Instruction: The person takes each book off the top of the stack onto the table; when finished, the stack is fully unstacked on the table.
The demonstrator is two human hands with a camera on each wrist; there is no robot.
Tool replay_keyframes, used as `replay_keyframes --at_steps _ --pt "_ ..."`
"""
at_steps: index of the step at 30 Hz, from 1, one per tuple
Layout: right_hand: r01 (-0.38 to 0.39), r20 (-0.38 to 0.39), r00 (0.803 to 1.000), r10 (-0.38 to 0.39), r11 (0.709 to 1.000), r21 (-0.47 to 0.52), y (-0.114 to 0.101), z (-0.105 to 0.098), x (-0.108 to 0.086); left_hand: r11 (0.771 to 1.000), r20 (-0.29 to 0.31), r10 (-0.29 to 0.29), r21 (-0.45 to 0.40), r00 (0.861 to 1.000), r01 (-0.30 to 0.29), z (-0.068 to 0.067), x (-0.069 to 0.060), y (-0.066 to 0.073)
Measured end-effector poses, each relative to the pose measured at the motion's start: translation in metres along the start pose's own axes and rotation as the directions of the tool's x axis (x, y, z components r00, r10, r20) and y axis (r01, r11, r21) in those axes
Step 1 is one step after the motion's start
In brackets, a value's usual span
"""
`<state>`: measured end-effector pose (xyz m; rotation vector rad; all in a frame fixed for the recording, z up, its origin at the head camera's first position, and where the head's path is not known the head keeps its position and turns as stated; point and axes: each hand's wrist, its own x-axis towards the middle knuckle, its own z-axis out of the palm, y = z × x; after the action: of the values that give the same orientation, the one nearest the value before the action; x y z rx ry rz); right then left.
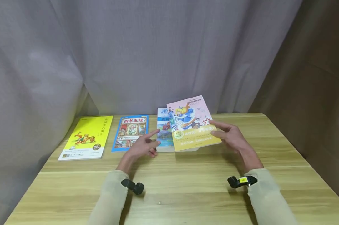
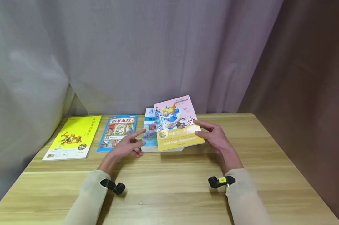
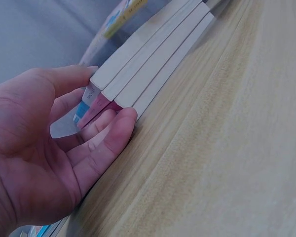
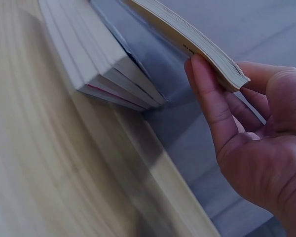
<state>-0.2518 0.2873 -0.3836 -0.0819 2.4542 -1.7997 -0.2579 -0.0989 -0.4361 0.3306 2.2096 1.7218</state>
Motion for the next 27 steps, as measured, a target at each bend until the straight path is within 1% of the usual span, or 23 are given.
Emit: replay_keyframes --at_steps 3,9,12,16,22,27 --pt "0.005 -0.015 1.000 -0.004 1.000 0.026 -0.004 -0.010 -0.002 1.000 0.002 0.003 -0.006 1.000 -0.003 0.000 -0.001 0.001" --pt "0.017 -0.036 0.999 -0.011 0.986 0.164 -0.004 -0.025 -0.006 1.000 0.001 0.002 -0.015 1.000 -0.002 -0.001 -0.001 0.000" --pt "0.014 -0.047 0.999 -0.006 0.984 0.179 -0.002 -0.033 -0.008 1.000 0.007 0.002 -0.018 1.000 -0.002 -0.001 -0.001 -0.001" --pt "0.001 -0.053 0.999 0.009 0.983 0.186 0.002 -0.044 -0.010 1.000 0.001 0.002 -0.018 1.000 -0.002 -0.001 -0.002 0.000" --pt "-0.024 -0.070 0.997 0.042 0.971 0.237 0.010 -0.062 -0.017 1.000 0.002 0.012 -0.011 1.000 -0.012 -0.002 -0.003 0.000" --pt "-0.037 -0.075 0.995 0.064 0.949 0.314 0.017 -0.078 -0.022 1.000 0.000 0.007 -0.013 1.000 -0.007 0.000 -0.002 0.000"
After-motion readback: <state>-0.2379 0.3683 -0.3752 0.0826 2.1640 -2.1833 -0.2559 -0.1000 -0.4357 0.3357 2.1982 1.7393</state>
